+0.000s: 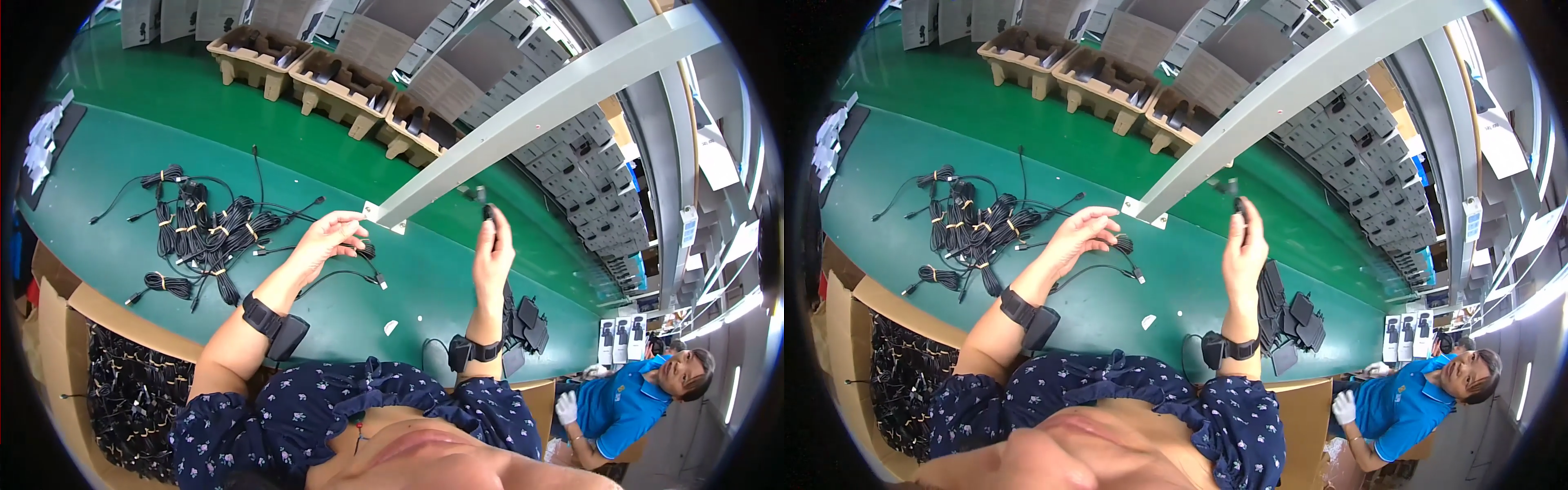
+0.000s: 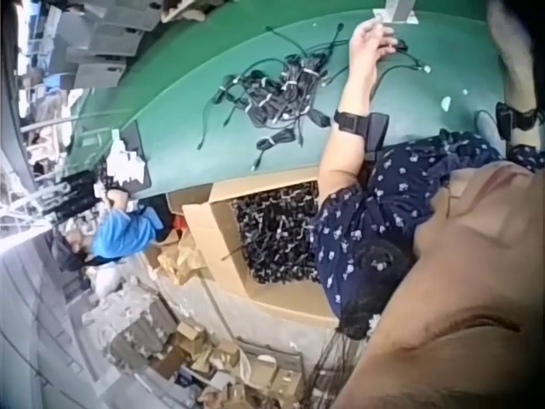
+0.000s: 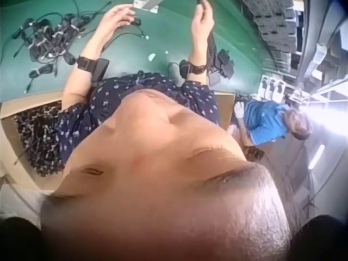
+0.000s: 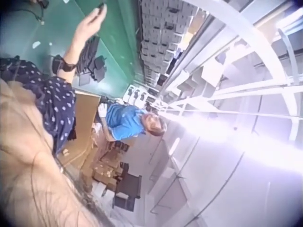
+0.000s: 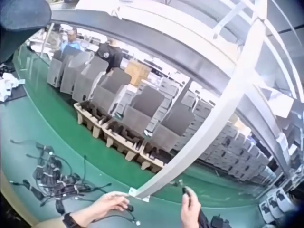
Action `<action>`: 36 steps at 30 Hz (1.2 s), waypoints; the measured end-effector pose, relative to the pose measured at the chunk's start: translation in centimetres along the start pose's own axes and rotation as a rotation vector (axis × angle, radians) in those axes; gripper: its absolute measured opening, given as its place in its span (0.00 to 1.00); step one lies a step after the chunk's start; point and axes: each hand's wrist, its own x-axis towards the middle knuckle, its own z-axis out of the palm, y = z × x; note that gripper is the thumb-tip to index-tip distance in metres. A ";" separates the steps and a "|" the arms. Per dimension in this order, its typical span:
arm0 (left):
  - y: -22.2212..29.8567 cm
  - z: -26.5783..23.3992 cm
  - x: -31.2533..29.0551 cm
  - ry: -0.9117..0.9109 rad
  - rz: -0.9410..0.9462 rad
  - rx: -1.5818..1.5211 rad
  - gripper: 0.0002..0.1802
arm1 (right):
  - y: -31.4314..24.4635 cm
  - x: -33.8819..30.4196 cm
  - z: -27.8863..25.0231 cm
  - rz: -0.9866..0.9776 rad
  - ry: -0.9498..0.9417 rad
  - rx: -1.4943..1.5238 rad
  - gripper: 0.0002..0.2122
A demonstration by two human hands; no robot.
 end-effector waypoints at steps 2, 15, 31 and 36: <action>-0.1 0.2 0.2 0.005 0.005 0.014 0.19 | 1.3 1.7 -0.2 0.169 0.104 0.167 0.14; -0.5 -0.1 0.2 0.027 -0.012 0.058 0.15 | 4.9 18.4 13.1 -0.034 -0.387 -0.339 0.18; -1.1 -1.5 0.1 0.083 -0.031 0.121 0.12 | 6.4 19.8 24.5 -0.024 -0.308 -0.547 0.19; -0.8 -0.9 0.4 0.062 -0.028 0.135 0.12 | 8.7 21.4 21.0 0.094 -0.735 -0.366 0.19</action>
